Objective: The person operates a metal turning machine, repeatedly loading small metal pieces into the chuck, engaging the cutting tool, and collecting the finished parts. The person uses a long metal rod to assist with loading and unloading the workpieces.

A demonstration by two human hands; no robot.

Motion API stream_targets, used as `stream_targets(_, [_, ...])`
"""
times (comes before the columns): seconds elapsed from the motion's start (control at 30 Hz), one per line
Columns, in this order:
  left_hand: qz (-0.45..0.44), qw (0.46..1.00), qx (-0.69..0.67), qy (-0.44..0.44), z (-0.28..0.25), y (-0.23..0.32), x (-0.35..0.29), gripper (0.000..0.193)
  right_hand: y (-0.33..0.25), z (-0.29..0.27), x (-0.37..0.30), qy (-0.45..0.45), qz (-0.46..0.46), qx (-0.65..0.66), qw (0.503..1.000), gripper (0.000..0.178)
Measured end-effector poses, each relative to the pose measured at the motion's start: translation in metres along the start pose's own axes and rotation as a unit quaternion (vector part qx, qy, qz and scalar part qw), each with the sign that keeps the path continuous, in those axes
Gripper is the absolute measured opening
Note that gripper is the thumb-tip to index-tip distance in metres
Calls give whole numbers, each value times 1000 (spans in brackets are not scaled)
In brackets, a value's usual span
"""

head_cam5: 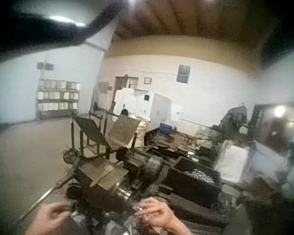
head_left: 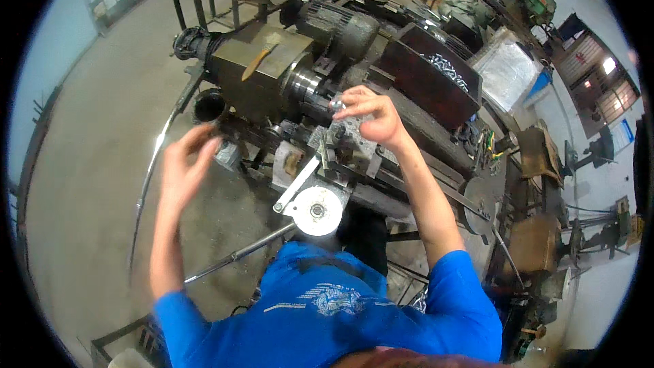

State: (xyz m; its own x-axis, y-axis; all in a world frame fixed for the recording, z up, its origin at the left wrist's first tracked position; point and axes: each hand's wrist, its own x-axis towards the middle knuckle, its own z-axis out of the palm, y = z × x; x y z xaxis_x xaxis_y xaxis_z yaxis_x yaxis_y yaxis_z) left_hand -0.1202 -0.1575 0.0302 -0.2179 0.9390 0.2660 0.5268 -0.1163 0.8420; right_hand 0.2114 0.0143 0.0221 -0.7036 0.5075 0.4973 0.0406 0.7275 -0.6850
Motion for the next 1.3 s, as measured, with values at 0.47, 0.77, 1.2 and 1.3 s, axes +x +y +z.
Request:
stream_targets(0.47, [181,974,45,-128,128,59,54,29,-66,-13,-64,7,-45,56,997,57])
stream_targets(0.77, [162,949,259,77,46,8,92,37,-15,-150,-70,231,142,-489,829,56])
stream_targets(1.2, [274,947,154,64,116,-3,103,25,-42,1,-182,194,257,-257,911,47])
stream_targets(1.3, [304,943,130,-34,143,13,77,21,-54,8,-210,193,294,-219,910,44])
